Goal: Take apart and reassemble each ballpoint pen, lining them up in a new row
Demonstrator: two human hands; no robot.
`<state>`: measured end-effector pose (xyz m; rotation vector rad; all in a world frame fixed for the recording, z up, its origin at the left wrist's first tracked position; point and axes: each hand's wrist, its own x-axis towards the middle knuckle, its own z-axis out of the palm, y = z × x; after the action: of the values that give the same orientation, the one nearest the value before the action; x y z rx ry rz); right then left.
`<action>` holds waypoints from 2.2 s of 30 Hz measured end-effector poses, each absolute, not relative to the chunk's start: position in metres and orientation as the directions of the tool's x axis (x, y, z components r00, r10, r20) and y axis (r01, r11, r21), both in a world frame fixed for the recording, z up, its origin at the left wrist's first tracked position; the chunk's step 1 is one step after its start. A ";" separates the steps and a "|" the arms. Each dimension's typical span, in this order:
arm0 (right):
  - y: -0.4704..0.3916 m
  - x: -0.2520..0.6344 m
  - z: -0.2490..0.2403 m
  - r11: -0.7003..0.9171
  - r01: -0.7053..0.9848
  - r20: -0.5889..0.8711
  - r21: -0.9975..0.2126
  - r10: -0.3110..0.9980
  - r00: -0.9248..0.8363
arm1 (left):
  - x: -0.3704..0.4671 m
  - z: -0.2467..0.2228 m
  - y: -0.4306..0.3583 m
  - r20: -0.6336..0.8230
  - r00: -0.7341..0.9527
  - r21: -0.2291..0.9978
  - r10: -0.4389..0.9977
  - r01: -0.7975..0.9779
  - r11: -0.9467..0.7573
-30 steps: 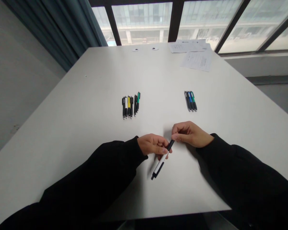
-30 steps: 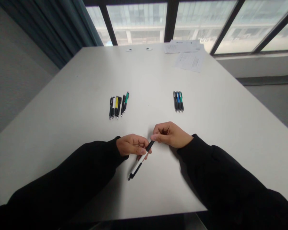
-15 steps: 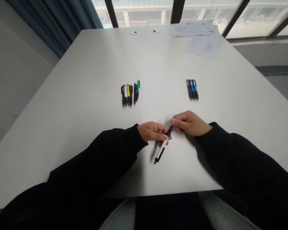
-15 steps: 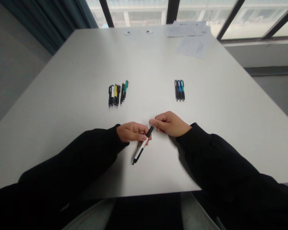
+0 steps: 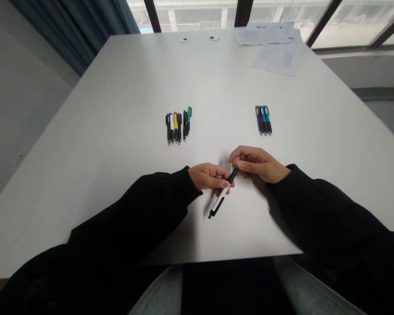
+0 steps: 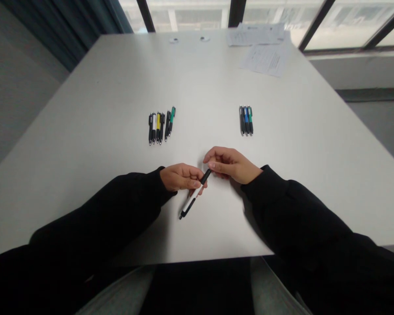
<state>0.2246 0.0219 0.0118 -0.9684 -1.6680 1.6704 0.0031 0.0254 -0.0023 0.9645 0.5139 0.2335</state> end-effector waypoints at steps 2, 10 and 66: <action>0.022 0.224 0.014 -0.050 0.091 -0.095 -0.995 0.795 -0.599 | 0.003 -0.003 0.025 -0.318 0.855 0.829 0.410 0.041 0.557; 0.021 0.223 0.013 -0.010 0.165 -0.102 -0.986 0.823 -0.559 | 0.004 -0.003 0.025 -0.300 0.849 0.844 0.435 0.025 0.535; 0.001 0.184 0.008 0.376 0.555 0.110 -0.742 0.885 -0.452 | 0.017 -0.002 0.031 -0.301 0.216 0.923 0.929 -0.178 0.340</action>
<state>0.1844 0.0010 0.0075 -1.2387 -2.1408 0.8738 0.0171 0.0309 -0.0023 0.8992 1.0606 0.9314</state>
